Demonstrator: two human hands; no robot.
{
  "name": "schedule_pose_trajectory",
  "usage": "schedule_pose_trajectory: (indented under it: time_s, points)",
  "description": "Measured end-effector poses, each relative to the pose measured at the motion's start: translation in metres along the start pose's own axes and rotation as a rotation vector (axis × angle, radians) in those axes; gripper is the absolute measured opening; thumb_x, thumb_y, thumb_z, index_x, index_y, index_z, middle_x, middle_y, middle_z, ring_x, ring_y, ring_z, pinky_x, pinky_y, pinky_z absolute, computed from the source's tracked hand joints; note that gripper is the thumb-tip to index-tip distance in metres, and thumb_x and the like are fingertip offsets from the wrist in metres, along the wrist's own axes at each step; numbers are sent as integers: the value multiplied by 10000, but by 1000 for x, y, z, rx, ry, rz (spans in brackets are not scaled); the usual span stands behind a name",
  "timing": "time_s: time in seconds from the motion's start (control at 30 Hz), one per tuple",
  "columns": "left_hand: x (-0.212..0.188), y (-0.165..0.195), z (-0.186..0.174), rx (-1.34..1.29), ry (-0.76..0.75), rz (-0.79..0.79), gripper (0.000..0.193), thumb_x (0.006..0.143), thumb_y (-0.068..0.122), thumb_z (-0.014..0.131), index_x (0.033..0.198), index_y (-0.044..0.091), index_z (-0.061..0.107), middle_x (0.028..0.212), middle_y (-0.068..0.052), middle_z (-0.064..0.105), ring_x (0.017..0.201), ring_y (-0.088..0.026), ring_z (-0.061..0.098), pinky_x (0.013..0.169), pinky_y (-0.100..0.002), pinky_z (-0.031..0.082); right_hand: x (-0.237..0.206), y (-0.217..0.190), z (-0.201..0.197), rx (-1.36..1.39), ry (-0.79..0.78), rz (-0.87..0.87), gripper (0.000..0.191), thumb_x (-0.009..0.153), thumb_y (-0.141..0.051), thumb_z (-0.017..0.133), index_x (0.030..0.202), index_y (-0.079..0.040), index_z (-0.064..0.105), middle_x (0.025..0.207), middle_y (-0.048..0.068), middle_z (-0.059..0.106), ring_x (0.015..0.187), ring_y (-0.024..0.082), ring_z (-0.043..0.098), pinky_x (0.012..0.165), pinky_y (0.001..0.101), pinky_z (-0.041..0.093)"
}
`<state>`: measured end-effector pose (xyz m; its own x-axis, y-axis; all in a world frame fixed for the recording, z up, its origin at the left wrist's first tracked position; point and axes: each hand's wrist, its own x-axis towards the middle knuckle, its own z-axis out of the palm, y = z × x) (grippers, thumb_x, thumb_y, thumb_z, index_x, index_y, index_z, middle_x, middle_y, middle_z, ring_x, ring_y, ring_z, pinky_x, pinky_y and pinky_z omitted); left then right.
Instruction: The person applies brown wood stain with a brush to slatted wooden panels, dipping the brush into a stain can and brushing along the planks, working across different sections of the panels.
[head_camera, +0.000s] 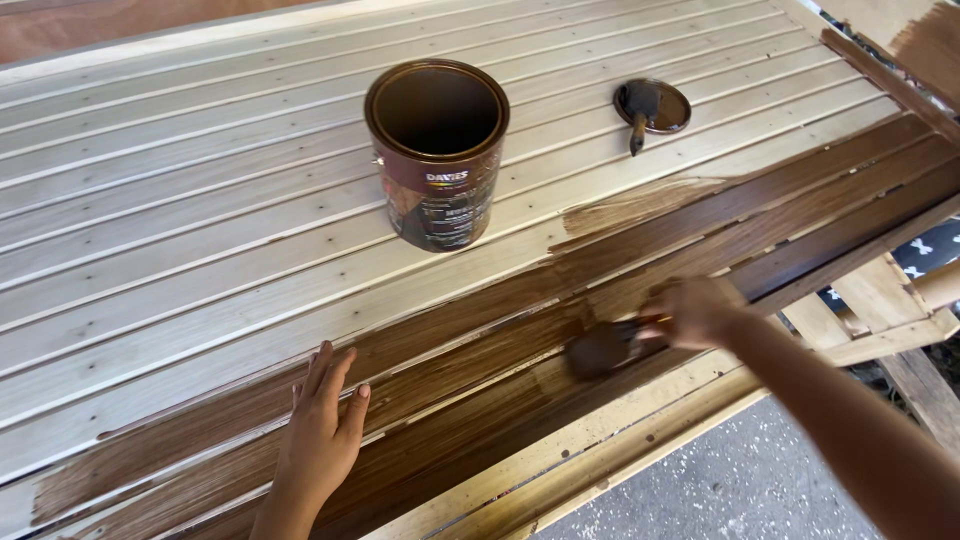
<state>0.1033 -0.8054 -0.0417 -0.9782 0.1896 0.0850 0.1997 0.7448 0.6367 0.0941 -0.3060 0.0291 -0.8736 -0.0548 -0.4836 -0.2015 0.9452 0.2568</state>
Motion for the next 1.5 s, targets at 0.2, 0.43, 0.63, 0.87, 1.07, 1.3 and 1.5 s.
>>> schedule_pose_trajectory:
  time_s: [0.2,0.43,0.63,0.87,1.07,1.3,1.5]
  points:
    - [22,27,18,40,-59,25,536,982,405,486,1462,169,454,1632,-175,261,1476,-372,292,1202,-578,181,19,-126,-9,-61,-155,-194,376,1000,-588,535,1182,-306,703,922,-23,690,812,140,658,658,269,534]
    - [27,32,25,39,-105,7,554,987,421,473,1479,169,435,1651,-167,229,1464,-337,311,1219,-571,159,-9,-16,0,-56,-141,28,379,959,-423,629,1335,-392,586,1129,-59,669,870,102,652,638,230,583]
    - [21,20,23,81,-79,9,568,980,426,471,1479,158,426,1638,-161,247,1502,-348,256,1195,-590,164,-6,-6,6,35,154,-156,263,885,-391,696,1140,-337,732,1099,-108,705,1110,129,600,1076,423,414]
    - [29,29,27,82,-85,36,551,990,435,463,1469,165,440,1646,-152,239,1509,-344,239,1199,-582,171,26,-128,6,65,277,-497,241,1012,-417,671,1155,-223,688,1152,-34,705,1225,203,586,1146,395,432]
    - [27,27,23,69,-78,11,559,975,438,476,1464,169,454,1644,-147,247,1502,-338,248,1200,-576,166,-1,7,22,-91,102,-119,265,924,-326,684,1189,-320,687,1299,-109,654,1286,135,545,1181,395,388]
    - [28,27,18,86,-77,45,553,982,440,480,1462,167,459,1637,-166,252,1497,-356,254,1196,-573,179,3,-14,7,60,-72,-10,362,943,-524,608,1248,-335,655,1266,-68,656,1024,128,661,763,271,619]
    - [36,51,24,57,-92,65,552,985,438,469,1466,168,457,1648,-168,247,1448,-322,357,1238,-542,165,21,-117,-31,7,-94,-252,464,1029,-610,503,1032,-229,767,792,-5,680,674,136,569,618,276,463]
